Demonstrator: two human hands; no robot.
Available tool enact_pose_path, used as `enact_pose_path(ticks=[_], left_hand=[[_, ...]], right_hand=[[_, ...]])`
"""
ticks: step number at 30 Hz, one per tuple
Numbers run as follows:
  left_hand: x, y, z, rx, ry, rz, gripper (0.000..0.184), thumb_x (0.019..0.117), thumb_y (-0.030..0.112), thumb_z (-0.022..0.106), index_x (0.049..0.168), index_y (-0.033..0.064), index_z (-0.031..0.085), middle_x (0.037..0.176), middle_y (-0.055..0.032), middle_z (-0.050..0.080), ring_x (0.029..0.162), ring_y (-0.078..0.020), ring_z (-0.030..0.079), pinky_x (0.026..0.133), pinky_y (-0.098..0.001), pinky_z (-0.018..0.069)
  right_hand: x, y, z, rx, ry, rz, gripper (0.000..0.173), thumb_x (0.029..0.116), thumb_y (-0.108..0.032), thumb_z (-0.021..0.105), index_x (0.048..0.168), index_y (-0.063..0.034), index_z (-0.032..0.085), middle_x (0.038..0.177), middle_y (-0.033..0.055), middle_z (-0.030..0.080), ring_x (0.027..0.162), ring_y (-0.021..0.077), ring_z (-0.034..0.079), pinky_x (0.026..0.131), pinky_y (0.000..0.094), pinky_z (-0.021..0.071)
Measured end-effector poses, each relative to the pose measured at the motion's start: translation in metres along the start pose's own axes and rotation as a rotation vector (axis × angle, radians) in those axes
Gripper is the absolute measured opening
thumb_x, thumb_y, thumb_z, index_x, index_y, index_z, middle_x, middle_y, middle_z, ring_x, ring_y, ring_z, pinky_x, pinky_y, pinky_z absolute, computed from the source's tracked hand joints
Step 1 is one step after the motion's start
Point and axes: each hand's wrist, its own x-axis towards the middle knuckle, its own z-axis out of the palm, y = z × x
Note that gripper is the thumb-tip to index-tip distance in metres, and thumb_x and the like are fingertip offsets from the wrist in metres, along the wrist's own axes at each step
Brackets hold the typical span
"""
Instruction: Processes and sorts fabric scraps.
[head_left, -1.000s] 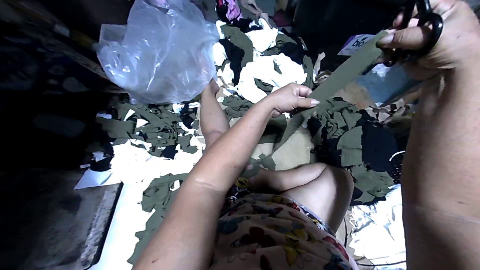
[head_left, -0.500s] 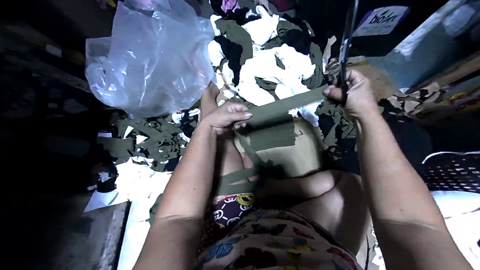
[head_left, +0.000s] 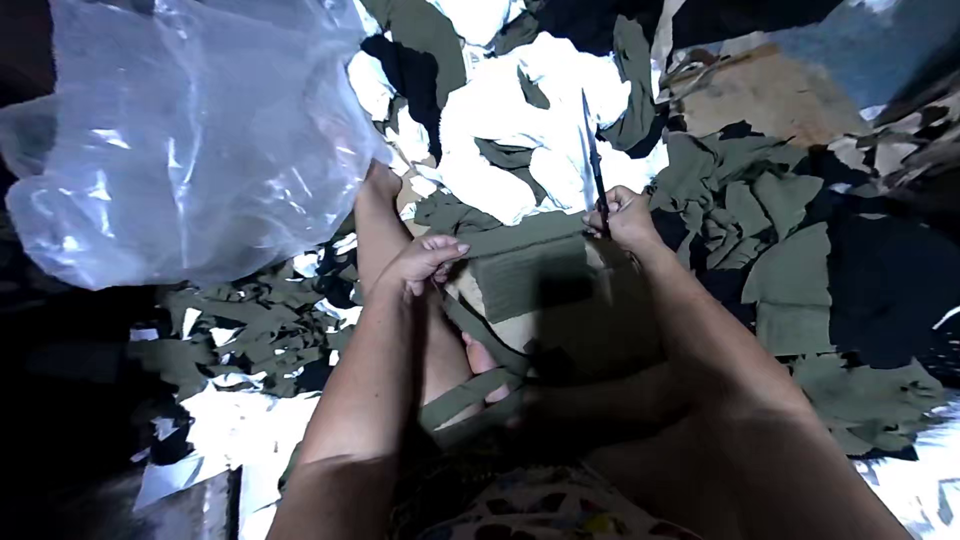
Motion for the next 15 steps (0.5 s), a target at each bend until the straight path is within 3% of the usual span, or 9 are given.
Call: enact_pose_path(ticks=[5,10,15], left_hand=[[0.012,-0.018,0.002,0.009,0.005,-0.066,0.017,0.1030,0.010,0.056,0.089,0.0100,0.065,0.056,0.0083,0.047,0.044,-0.0003,0.041,0.043,-0.0162,0.0381],[0.022,-0.027,0.003,0.067,-0.001,-0.117,0.019,0.1024,0.009,0.058,0.085,0.0094,0.065,0.055,0.0073,0.047,0.044,-0.0010,0.040,0.043,-0.0165,0.0367],[0.024,-0.027,0.002,0.112,0.032,-0.148,0.016,0.1016,0.009,0.060,0.087,0.0087,0.066,0.056,0.0075,0.047,0.045,-0.0012,0.041,0.044,-0.0173,0.0377]], right_hand=[[0.010,0.024,0.006,-0.020,-0.012,0.048,0.034,0.0847,0.002,0.077,0.111,0.0042,0.056,0.083,0.0108,0.062,0.066,0.0163,0.062,0.065,0.0345,0.0573],[0.016,0.045,0.010,-0.078,0.006,0.070,0.030,0.0854,0.000,0.076,0.109,0.0043,0.057,0.087,0.0149,0.062,0.072,0.0229,0.062,0.069,0.0435,0.0559],[0.006,0.034,-0.002,-0.215,-0.004,0.124,0.028,0.0913,-0.003,0.070,0.115,0.0044,0.057,0.096,0.0201,0.066,0.083,0.0312,0.067,0.078,0.0519,0.0565]])
